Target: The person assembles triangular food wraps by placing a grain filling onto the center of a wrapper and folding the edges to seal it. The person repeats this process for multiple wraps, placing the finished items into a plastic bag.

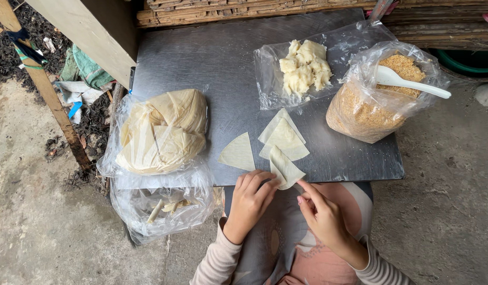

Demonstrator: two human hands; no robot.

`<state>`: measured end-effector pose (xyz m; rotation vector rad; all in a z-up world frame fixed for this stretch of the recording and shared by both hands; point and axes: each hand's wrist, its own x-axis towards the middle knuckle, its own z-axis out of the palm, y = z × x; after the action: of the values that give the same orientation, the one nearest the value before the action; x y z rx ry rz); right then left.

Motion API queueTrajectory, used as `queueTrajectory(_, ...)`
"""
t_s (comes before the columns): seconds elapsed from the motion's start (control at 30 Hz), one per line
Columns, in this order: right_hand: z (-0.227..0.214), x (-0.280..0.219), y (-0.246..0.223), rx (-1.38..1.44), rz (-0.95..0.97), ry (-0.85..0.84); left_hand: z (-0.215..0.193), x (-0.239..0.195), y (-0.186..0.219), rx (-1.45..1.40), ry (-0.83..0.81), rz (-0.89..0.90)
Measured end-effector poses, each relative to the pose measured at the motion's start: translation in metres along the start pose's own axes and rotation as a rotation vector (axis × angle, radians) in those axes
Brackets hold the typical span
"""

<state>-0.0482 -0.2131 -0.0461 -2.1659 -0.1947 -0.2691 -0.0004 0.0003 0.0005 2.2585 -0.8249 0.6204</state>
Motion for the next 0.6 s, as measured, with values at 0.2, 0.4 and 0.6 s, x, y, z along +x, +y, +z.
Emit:
queueTrajectory(0.2, -0.003, 0.011, -0.012, -0.165, -0.233, 0.046, 0.001, 0.002, 0.001, 0.036, -0.025, 0.006)
queueTrajectory(0.4, -0.01, 0.022, -0.019, -0.349, -0.329, -0.012, 0.003, 0.002, 0.0, 0.059, -0.011, 0.01)
queueTrajectory(0.6, -0.016, 0.029, -0.029, -0.418, -0.272, -0.069, 0.004, 0.002, -0.001, 0.07, -0.042, 0.026)
